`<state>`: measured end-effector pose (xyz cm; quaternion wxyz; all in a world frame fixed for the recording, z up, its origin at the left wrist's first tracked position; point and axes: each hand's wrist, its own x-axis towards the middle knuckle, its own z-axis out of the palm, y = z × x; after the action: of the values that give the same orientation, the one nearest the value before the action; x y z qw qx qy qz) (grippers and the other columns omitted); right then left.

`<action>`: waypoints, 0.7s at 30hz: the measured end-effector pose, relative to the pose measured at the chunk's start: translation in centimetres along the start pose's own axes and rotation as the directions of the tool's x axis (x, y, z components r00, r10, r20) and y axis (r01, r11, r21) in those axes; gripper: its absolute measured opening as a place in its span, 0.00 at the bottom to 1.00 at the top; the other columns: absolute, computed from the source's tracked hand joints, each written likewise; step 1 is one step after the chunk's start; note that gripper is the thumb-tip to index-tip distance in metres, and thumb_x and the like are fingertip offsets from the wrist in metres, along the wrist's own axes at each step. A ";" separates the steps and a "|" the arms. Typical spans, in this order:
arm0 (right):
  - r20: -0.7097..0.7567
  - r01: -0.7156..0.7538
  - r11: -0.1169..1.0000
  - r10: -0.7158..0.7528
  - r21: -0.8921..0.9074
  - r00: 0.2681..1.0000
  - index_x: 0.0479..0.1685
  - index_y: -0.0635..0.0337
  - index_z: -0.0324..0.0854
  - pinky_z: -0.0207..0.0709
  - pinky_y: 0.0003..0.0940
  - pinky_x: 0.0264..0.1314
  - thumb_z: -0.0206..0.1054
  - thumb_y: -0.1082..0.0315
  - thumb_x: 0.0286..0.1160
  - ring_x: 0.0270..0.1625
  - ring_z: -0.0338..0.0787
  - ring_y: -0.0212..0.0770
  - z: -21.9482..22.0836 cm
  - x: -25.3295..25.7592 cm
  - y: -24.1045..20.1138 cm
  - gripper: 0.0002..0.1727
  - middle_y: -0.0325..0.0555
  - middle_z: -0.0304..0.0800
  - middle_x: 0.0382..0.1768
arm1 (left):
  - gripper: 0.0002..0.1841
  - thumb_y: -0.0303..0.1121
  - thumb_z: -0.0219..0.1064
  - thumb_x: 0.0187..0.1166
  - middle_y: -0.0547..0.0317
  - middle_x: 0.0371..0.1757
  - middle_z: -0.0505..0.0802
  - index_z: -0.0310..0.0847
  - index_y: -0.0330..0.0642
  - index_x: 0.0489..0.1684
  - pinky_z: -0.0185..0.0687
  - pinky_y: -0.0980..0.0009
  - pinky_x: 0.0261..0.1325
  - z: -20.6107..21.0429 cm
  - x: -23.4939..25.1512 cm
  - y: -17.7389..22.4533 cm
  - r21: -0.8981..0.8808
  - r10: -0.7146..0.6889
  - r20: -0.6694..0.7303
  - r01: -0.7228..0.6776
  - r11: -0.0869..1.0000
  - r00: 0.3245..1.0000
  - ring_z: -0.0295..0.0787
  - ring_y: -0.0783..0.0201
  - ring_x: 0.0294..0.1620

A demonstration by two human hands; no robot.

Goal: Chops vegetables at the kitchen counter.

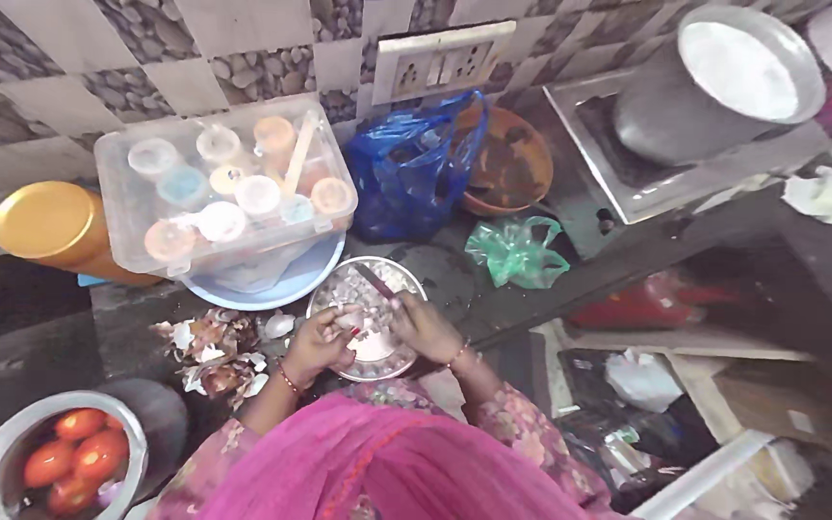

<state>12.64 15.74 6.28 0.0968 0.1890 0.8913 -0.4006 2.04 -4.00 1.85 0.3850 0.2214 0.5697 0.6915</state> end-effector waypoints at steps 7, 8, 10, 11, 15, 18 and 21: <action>-0.167 -0.091 0.967 0.051 -0.240 0.985 0.63 0.65 0.84 0.82 0.60 0.60 0.58 0.59 0.89 0.57 0.92 0.60 0.9 1.8 0.5 0.19 0.61 0.90 0.57 | 0.30 0.19 0.74 0.50 0.64 0.50 0.94 0.82 0.31 0.61 0.88 0.75 0.57 0.3 -0.5 0.0 -0.041 -0.011 0.010 0.011 0.999 1.000 0.91 0.75 0.48; -0.201 -0.085 0.977 0.045 -0.194 0.979 0.61 0.67 0.84 0.82 0.59 0.58 0.59 0.60 0.88 0.53 0.92 0.59 1.0 1.7 0.5 0.19 0.61 0.91 0.52 | 0.29 0.19 0.74 0.51 0.63 0.51 0.94 0.82 0.30 0.60 0.89 0.76 0.56 0.3 -0.6 0.2 -0.026 -0.008 0.009 0.008 1.000 1.000 0.91 0.75 0.47; -0.240 -0.015 0.999 0.007 -0.034 0.971 0.56 0.69 0.83 0.83 0.50 0.48 0.59 0.62 0.86 0.39 0.90 0.51 1.3 0.9 0.6 0.17 0.57 0.90 0.38 | 0.27 0.18 0.73 0.55 0.63 0.51 0.94 0.81 0.30 0.61 0.89 0.76 0.54 0.1 -0.8 0.4 -0.018 0.025 0.008 -0.025 1.000 1.000 0.92 0.76 0.46; -0.234 0.036 0.997 -0.020 0.065 0.972 0.53 0.69 0.82 0.81 0.41 0.42 0.59 0.63 0.84 0.33 0.86 0.41 1.4 0.2 0.5 0.16 0.50 0.86 0.31 | 0.25 0.19 0.72 0.58 0.64 0.51 0.94 0.81 0.29 0.61 0.89 0.77 0.54 0.0 -0.9 0.5 -0.015 0.054 0.011 -0.054 0.998 0.998 0.92 0.77 0.45; -0.145 0.207 0.896 -0.161 0.393 0.976 0.38 0.66 0.78 0.70 0.18 0.30 0.67 0.63 0.71 0.25 0.73 0.18 3.2 -2.8 -0.6 0.12 0.31 0.75 0.24 | 0.23 0.21 0.71 0.63 0.65 0.50 0.94 0.81 0.28 0.61 0.88 0.78 0.54 0.0 -1.7 1.1 0.010 0.118 0.034 -0.118 0.993 0.992 0.91 0.79 0.45; -0.172 0.250 0.900 -0.200 0.358 0.965 0.37 0.67 0.78 0.69 0.19 0.29 0.71 0.57 0.72 0.24 0.72 0.20 4.6 -3.7 -1.0 0.18 0.32 0.75 0.22 | 0.26 0.18 0.72 0.57 0.66 0.50 0.94 0.81 0.28 0.60 0.88 0.77 0.58 0.4 -2.3 1.7 -0.038 0.087 0.070 -0.084 0.996 0.994 0.91 0.78 0.48; -0.230 0.286 0.916 -0.225 0.281 0.947 0.39 0.70 0.79 0.73 0.21 0.33 0.68 0.58 0.76 0.26 0.77 0.23 5.3 -4.3 -1.2 0.18 0.38 0.79 0.24 | 0.23 0.20 0.72 0.59 0.68 0.49 0.94 0.81 0.29 0.59 0.87 0.78 0.58 1.0 -2.8 1.5 -0.053 0.107 0.119 -0.101 0.993 0.987 0.90 0.79 0.48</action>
<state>16.18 9.87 5.02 -0.0742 0.1213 0.8393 -0.5248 4.06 -5.67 3.88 0.3874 0.2833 0.5166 0.7091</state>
